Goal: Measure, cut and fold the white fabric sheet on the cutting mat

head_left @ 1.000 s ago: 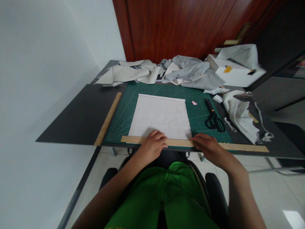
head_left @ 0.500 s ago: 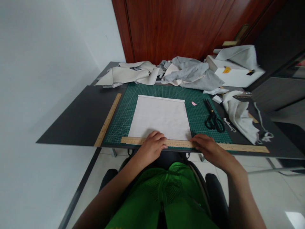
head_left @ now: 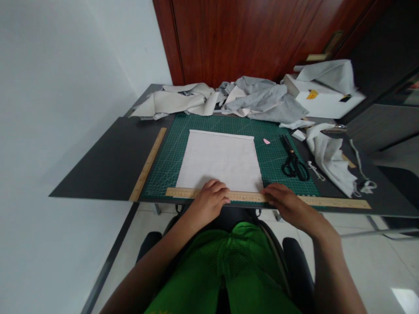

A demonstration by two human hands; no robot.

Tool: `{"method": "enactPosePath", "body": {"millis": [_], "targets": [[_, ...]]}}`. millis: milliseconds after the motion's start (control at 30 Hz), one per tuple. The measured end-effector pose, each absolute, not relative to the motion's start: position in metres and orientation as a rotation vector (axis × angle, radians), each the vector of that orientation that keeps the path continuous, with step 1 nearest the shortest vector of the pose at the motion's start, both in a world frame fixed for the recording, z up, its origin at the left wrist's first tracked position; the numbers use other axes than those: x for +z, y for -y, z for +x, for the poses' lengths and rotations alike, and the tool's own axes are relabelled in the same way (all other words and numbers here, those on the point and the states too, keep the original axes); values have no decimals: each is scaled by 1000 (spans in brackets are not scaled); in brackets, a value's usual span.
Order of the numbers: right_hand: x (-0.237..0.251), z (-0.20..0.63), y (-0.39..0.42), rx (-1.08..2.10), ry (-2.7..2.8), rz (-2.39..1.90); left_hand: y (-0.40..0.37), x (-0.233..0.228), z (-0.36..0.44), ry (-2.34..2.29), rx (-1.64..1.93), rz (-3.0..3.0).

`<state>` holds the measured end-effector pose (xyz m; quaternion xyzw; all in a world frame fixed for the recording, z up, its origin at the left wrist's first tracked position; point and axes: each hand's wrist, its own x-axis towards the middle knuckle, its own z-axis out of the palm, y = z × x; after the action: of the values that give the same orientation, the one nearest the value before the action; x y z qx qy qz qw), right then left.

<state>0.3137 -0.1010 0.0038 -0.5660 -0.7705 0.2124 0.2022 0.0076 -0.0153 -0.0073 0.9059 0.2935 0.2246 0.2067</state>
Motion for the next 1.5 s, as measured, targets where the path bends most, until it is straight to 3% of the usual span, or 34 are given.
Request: {"method": "enactPosePath", "body": {"millis": [1167,1500], "targets": [[13,308,97,638,2147,-1607,12,-11,6,-768,732,2472],[13,237,103,142,2299,-1625,20,2,4,-847,621,2425]]}}
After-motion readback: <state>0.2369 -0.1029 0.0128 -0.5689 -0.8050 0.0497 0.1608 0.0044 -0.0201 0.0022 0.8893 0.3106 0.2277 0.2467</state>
